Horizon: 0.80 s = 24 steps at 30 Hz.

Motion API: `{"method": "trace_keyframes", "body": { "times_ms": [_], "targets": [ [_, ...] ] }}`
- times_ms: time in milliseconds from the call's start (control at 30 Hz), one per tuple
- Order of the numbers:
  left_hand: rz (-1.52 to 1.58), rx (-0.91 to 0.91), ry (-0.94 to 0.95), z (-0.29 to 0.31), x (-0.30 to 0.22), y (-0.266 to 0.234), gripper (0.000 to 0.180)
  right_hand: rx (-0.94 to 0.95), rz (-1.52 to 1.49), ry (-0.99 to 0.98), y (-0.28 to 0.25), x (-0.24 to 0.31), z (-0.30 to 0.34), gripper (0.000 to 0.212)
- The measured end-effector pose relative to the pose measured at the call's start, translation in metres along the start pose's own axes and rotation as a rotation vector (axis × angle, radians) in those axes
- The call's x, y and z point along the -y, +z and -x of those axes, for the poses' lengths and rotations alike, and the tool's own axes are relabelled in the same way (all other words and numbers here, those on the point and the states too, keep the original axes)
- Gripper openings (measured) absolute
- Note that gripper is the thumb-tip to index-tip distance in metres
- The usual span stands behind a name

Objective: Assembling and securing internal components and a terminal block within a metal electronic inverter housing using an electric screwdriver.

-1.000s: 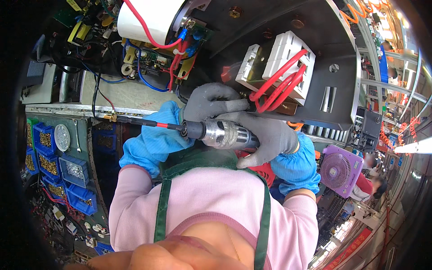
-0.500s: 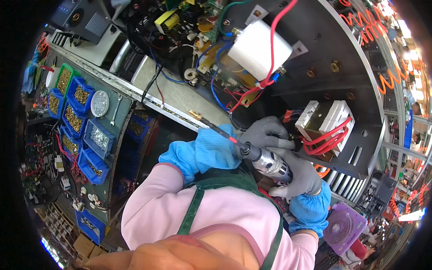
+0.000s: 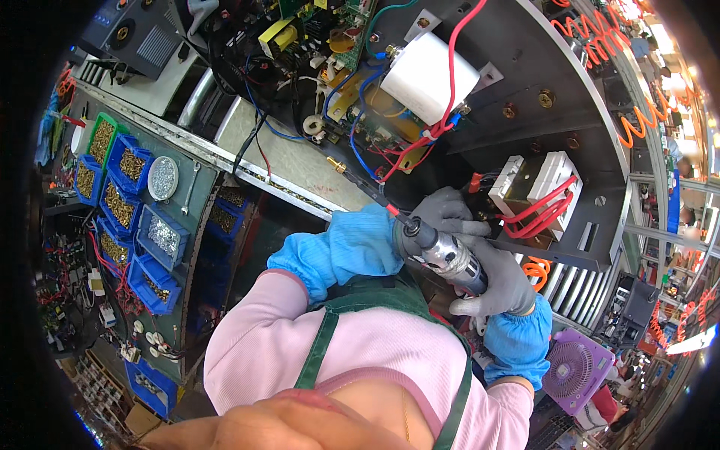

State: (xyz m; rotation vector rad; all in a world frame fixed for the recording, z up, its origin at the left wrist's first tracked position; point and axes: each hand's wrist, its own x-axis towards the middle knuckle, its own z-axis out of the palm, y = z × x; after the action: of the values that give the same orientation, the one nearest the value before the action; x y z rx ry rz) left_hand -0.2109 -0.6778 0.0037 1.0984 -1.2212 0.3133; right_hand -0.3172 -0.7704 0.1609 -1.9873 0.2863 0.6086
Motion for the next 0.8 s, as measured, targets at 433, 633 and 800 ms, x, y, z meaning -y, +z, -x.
{"method": "trace_keyframes", "body": {
  "times_ms": [433,633,800],
  "targets": [
    [0.063,-0.078,-0.081,0.003,-0.020,0.004,0.039,-0.051,-0.137,0.010,0.021,-0.012,0.015,0.070],
    [0.009,-0.046,-0.076,0.005,-0.011,-0.008,0.036,-0.034,-0.142,-0.091,0.019,-0.016,0.006,0.073],
    [0.061,-0.025,-0.051,0.010,-0.007,0.004,0.037,-0.038,-0.154,0.021,0.022,-0.013,0.018,0.079]
  ]
}}
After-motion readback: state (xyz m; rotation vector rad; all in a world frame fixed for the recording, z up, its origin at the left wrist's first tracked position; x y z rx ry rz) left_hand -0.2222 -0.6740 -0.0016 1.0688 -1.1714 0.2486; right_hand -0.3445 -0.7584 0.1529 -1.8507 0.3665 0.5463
